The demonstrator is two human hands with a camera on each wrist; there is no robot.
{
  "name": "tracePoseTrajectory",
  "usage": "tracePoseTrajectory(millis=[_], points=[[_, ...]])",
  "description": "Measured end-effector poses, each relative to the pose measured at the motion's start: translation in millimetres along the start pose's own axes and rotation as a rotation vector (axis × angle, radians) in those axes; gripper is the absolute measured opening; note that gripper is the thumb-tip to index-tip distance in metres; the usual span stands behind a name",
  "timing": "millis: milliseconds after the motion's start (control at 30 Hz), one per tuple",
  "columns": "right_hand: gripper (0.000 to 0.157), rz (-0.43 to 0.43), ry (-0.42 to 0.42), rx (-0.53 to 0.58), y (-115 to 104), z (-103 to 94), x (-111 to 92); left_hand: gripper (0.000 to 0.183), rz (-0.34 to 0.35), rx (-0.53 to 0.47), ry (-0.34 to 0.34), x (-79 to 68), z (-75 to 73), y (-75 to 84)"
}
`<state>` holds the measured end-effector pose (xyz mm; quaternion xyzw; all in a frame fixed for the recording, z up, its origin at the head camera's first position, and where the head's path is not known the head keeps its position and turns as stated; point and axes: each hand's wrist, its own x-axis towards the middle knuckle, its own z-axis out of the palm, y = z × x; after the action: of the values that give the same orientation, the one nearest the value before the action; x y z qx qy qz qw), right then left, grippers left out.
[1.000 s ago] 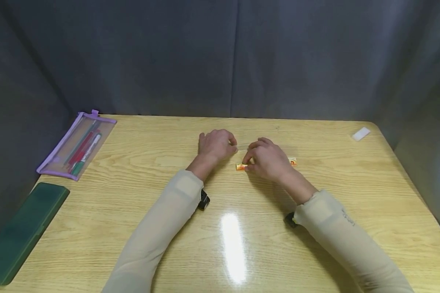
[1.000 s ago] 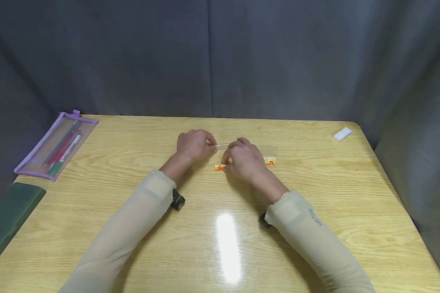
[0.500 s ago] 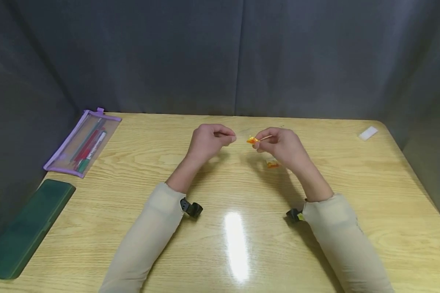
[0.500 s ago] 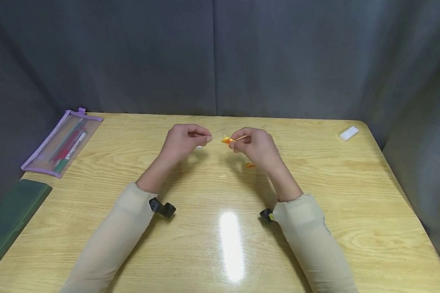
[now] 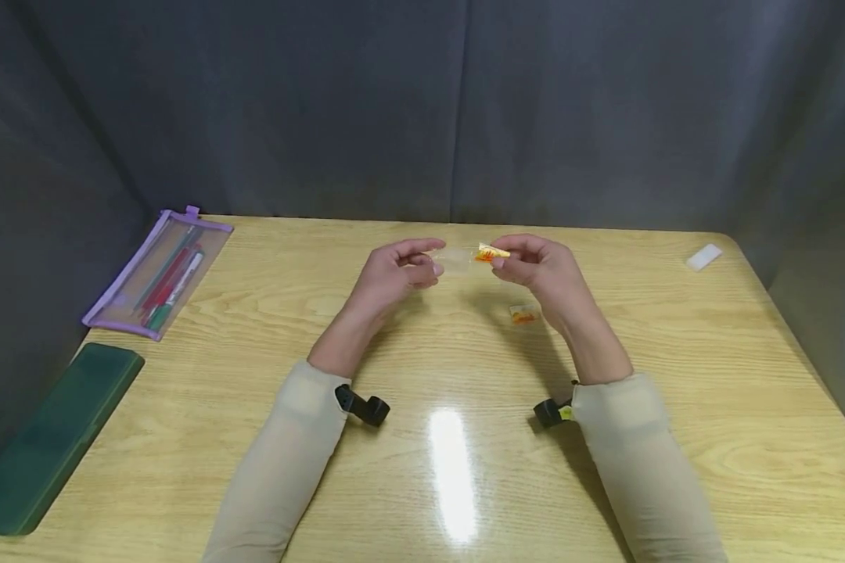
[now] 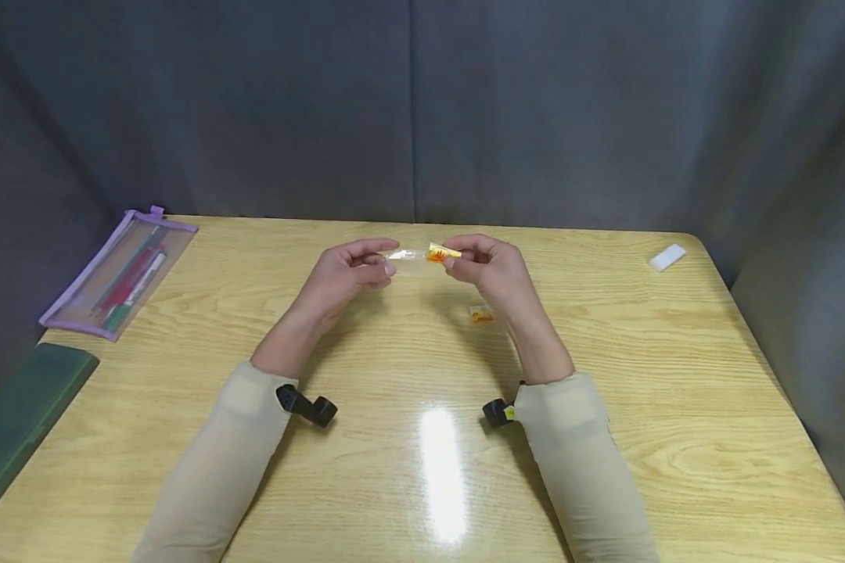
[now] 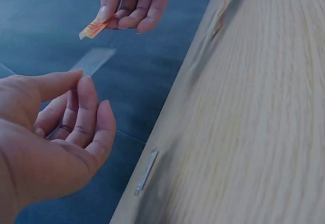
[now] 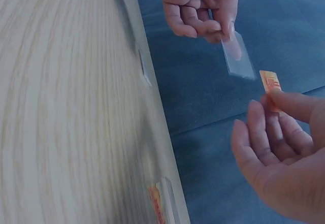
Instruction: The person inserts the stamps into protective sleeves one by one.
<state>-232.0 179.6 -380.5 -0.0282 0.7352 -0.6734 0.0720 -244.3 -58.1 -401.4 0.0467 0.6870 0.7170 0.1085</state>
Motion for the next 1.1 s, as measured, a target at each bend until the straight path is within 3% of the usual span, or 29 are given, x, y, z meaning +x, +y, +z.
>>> tracePoseTrajectory(millis=[233, 600, 867, 1100], points=[[0.011, 0.01, -0.009, -0.008, 3.2, 1.2, -0.8, 0.033, -0.027, -0.028, 0.016, -0.5, 5.5, -6.3], [0.023, 0.047, 0.002, -0.026, 0.6, 5.0, -2.1, 0.025, -0.046, -0.046, -0.02, -5.1, 11.6, -3.6], [0.022, 0.049, 0.038, -0.026, -3.1, 4.0, -1.8, 0.027, -0.01, -0.084, 0.028, -5.6, 11.7, -1.5], [0.022, 0.046, 0.018, 0.074, -0.6, 4.1, -1.7, 0.026, -0.03, -0.081, 0.027, -5.8, 10.2, -2.3]])
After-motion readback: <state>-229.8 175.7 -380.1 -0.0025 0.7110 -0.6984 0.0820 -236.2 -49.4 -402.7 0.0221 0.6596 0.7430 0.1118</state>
